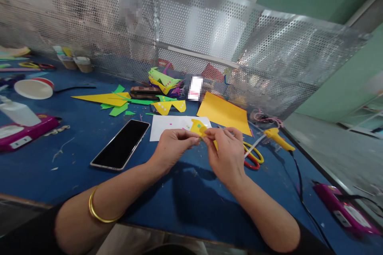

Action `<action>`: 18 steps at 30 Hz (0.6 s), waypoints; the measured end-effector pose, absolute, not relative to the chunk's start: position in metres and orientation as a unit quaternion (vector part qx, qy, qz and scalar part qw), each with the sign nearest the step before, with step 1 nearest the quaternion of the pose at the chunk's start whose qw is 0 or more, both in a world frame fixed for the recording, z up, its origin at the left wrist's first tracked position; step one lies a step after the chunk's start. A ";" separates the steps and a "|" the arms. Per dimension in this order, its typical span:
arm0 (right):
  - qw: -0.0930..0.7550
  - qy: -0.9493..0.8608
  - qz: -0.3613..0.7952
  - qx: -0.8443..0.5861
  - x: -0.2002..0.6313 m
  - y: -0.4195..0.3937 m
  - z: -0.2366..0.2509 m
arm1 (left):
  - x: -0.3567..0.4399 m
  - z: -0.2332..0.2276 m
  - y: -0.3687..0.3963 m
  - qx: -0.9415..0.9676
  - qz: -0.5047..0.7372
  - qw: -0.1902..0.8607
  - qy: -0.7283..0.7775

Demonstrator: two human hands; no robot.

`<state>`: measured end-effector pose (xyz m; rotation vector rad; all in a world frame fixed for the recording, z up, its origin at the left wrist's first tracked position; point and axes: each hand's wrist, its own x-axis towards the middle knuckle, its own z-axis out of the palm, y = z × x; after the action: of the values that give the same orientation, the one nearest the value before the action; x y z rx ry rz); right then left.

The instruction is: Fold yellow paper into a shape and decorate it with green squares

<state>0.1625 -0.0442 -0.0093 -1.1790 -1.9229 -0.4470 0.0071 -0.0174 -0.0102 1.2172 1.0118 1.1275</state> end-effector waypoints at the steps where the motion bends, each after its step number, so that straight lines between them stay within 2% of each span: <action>1: 0.409 -0.761 -0.175 -0.471 0.162 -0.044 -0.009 | 0.007 -0.011 -0.017 0.517 0.481 0.562 0.431; 18: 0.414 -0.746 -0.164 -0.495 0.157 -0.047 -0.012 | 0.008 -0.016 -0.015 0.546 0.483 0.532 0.431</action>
<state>0.1573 -0.0466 -0.0118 -1.2447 -1.8751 -0.4112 0.0077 -0.0155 -0.0158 1.3019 1.0287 1.1527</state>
